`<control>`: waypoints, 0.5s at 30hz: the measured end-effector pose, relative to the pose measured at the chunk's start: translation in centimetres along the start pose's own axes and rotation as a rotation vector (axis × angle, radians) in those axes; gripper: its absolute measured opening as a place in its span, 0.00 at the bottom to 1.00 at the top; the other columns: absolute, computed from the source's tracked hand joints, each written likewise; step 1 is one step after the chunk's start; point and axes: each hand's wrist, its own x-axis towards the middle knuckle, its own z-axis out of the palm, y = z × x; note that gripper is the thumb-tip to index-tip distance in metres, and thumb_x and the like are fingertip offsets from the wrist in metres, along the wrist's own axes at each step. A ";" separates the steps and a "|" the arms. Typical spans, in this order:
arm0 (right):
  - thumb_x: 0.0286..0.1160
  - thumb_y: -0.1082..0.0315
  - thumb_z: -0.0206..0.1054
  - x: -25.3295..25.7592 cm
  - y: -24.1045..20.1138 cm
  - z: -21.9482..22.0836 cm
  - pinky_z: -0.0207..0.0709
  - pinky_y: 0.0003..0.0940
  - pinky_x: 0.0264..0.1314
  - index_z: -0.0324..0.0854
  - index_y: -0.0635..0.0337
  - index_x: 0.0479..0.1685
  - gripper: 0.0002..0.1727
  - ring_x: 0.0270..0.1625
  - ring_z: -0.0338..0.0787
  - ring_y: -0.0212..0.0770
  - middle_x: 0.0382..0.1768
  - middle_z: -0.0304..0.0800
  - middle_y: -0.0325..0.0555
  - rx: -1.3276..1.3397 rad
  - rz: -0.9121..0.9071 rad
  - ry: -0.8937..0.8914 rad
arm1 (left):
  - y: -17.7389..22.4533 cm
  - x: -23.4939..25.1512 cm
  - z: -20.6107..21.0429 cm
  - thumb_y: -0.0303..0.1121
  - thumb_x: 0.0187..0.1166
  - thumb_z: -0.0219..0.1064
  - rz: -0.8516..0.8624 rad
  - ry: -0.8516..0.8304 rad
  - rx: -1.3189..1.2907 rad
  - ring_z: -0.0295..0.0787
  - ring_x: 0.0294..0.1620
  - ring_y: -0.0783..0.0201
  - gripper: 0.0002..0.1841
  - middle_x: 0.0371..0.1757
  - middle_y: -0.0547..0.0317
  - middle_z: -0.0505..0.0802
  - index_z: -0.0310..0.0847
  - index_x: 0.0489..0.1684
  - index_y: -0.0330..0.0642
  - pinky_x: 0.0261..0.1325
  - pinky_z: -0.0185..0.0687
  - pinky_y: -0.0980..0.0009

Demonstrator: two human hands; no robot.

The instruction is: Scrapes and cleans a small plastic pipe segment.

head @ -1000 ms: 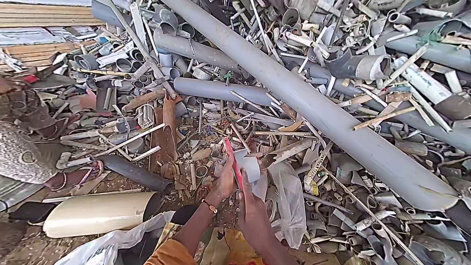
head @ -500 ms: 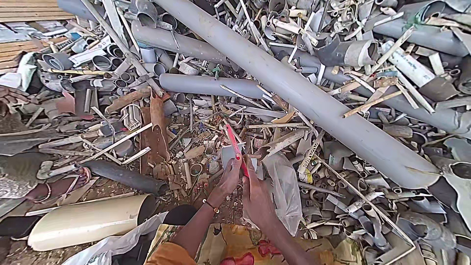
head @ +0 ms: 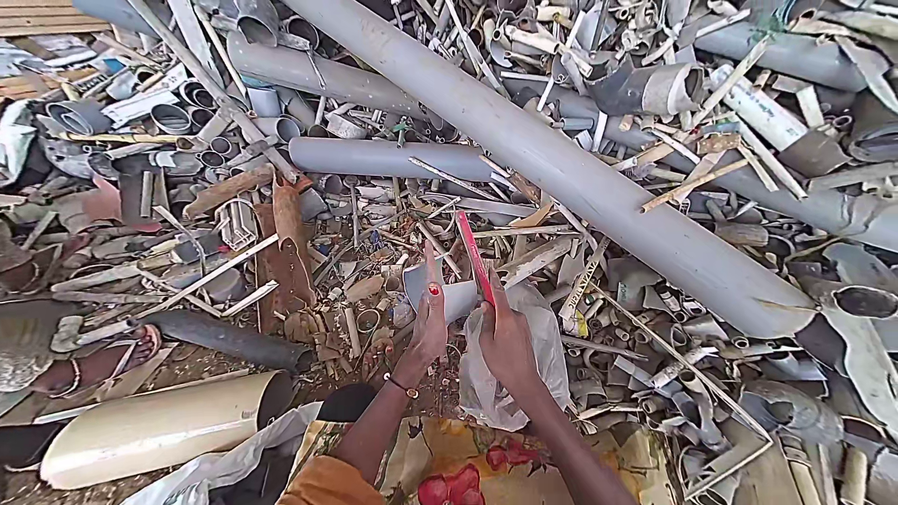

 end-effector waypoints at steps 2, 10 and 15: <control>0.85 0.71 0.55 -1.0 -0.6 0.5 0.84 0.55 0.34 0.59 0.67 0.90 0.32 0.30 0.92 0.58 0.33 0.92 0.57 -0.047 -0.060 0.048 | 0.1 0.1 0.0 0.75 0.78 0.30 -0.006 -0.018 -0.030 0.37 0.96 0.62 0.56 0.95 0.41 0.45 0.33 0.94 0.31 0.93 0.33 0.66; 0.87 0.69 0.53 0.0 -0.1 -0.2 0.83 0.56 0.39 0.58 0.60 0.93 0.33 0.33 0.91 0.60 0.33 0.92 0.58 -0.094 -0.016 -0.036 | -0.6 -0.8 -0.4 0.77 0.78 0.30 0.160 -0.020 0.129 0.44 0.95 0.56 0.58 0.93 0.36 0.53 0.41 0.92 0.27 0.93 0.40 0.61; 0.81 0.68 0.62 0.3 1.2 0.3 0.80 0.38 0.28 0.67 0.70 0.83 0.30 0.22 0.82 0.40 0.30 0.87 0.50 0.350 0.048 -0.001 | 0.1 0.3 -0.9 0.73 0.82 0.33 0.080 -0.085 -0.039 0.41 0.95 0.63 0.54 0.95 0.42 0.48 0.37 0.94 0.32 0.93 0.36 0.66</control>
